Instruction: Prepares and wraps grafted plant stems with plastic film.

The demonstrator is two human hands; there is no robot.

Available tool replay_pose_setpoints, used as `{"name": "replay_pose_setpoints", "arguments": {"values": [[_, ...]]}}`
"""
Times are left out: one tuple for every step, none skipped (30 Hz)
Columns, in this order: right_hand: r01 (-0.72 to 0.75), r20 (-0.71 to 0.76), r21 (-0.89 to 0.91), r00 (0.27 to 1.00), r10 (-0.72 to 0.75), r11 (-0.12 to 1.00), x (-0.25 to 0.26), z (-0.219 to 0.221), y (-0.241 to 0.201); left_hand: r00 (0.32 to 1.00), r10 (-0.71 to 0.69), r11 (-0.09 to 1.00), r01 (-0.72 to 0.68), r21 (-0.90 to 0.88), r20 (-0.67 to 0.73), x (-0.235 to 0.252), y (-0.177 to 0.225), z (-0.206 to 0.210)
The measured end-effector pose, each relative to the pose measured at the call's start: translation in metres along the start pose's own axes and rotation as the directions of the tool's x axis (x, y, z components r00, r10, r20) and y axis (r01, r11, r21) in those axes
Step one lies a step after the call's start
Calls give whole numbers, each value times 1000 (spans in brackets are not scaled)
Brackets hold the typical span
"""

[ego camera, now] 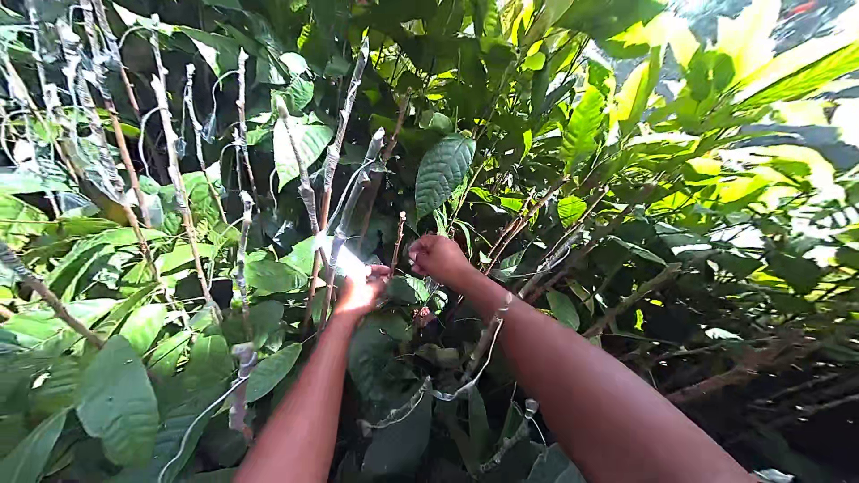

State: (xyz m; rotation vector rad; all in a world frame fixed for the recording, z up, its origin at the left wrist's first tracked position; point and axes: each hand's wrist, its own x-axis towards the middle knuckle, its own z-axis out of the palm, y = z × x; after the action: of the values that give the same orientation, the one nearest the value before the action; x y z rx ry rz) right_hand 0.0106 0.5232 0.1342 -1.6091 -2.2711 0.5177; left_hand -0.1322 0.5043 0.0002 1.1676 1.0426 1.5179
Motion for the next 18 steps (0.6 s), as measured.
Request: {"name": "replay_pose_setpoints", "arguments": {"values": [[43,35,-55,999,-41,998,1,5,1,1000,-16,997,18,-71,23,-2,0,0],[97,76,-103,993,-89,990,0,8,0,998,-33,990,39,-136,49,-3,1,1],[147,116,-144,985,-131,979,1,11,0,996,-53,979,64,-196,65,-3,0,3],[183,159,-182,975,-154,966,2,12,0,995,-70,966,86,-244,72,-3,-1,4],[213,197,-214,965,-172,953,4,12,0,994,-83,953,101,-286,74,-3,-2,5],[234,229,-235,957,-180,943,5,11,1,993,-91,941,110,-319,74,-2,-3,6],[242,256,-245,950,-178,939,7,10,3,993,-94,932,115,-345,76,-2,-3,7],[241,280,-247,945,-169,938,8,9,3,993,-92,924,115,-366,78,-2,-4,7],[237,302,-248,940,-157,940,9,8,3,993,-85,920,109,-377,79,-2,-4,7],[232,321,-245,936,-147,941,10,7,3,994,-75,922,98,-374,76,-2,-4,6],[228,332,-242,933,-141,943,10,8,2,996,-65,930,82,-357,61,-3,-3,6],[222,333,-245,933,-133,944,10,8,0,998,-51,944,61,-325,40,-3,-3,6],[207,332,-252,936,-117,945,10,8,-2,999,-33,959,36,-280,15,-3,-3,5],[185,329,-258,940,-94,948,10,8,-5,1000,-8,976,6,-219,-10,-2,-3,5],[154,322,-261,944,-64,953,10,8,-6,1000,17,990,-20,-141,-26,-2,-3,4],[113,314,-258,949,-27,960,10,8,-7,999,42,998,-44,-47,-31,-1,-3,2],[69,305,-253,952,12,965,9,8,-7,998,62,997,-60,49,-30,1,-3,0],[32,291,-258,956,47,966,5,8,-9,997,67,990,-63,128,-26,3,-2,-3]]}}
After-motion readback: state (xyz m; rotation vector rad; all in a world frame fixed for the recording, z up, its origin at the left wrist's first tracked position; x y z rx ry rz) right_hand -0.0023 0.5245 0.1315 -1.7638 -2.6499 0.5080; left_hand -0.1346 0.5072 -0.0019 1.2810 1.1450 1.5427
